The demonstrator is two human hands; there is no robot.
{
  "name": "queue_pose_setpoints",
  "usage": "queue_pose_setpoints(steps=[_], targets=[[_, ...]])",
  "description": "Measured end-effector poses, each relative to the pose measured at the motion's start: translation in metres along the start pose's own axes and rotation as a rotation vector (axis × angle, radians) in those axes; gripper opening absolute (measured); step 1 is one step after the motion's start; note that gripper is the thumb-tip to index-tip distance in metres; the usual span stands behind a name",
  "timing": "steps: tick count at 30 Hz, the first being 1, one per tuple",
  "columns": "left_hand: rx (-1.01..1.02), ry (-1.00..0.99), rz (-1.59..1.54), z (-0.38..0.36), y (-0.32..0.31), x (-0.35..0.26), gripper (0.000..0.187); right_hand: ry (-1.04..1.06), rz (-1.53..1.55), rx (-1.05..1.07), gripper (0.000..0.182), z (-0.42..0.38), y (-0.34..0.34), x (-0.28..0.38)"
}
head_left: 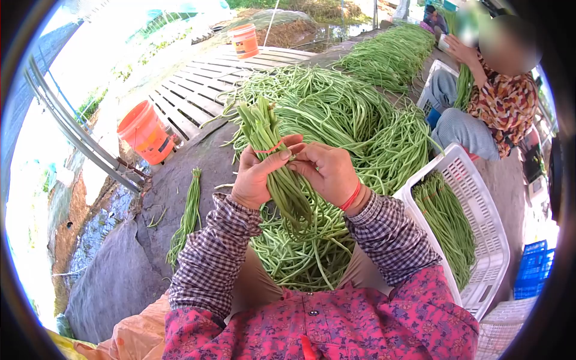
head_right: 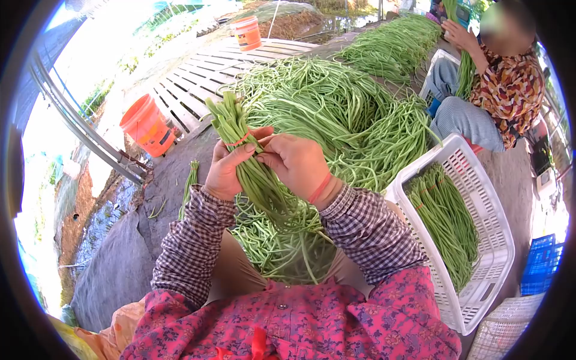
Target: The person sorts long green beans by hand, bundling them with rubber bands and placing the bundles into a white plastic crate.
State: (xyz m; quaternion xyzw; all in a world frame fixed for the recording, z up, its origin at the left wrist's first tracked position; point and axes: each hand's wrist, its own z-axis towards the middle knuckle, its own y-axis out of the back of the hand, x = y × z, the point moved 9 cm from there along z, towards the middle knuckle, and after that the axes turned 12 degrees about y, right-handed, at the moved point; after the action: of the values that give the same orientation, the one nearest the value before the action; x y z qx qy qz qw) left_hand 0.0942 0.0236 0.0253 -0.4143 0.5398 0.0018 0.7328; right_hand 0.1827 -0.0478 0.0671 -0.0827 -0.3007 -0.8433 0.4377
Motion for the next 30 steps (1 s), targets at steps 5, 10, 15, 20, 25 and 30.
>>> queue_pose_setpoints(steps=[5, 10, 15, 20, 25, 30], targets=[[-0.024, 0.003, -0.073, 0.001, 0.01, 0.003, 0.02, -0.023, 0.114, 0.168, 0.019, -0.004, -0.018, -0.003], [-0.031, -0.021, 0.0, 0.001, 0.003, -0.001, 0.015, -0.051, 0.191, 0.207, 0.018, -0.006, -0.02, -0.007], [-0.122, -0.077, 0.425, 0.001, 0.011, -0.006, 0.016, -0.353, 0.234, 0.31, 0.019, -0.014, -0.01, -0.041], [-0.256, -0.318, 0.775, -0.006, 0.0, -0.021, 0.024, -0.321, 0.597, -0.199, 0.011, -0.009, 0.017, -0.047], [-0.243, -0.26, 0.632, -0.002, 0.0, -0.017, 0.025, -0.143, 0.328, -0.082, 0.031, -0.007, 0.01, -0.033], [-0.095, -0.043, 0.236, 0.002, 0.001, -0.006, 0.038, -0.429, 0.751, 0.025, 0.049, -0.03, -0.052, -0.054]])
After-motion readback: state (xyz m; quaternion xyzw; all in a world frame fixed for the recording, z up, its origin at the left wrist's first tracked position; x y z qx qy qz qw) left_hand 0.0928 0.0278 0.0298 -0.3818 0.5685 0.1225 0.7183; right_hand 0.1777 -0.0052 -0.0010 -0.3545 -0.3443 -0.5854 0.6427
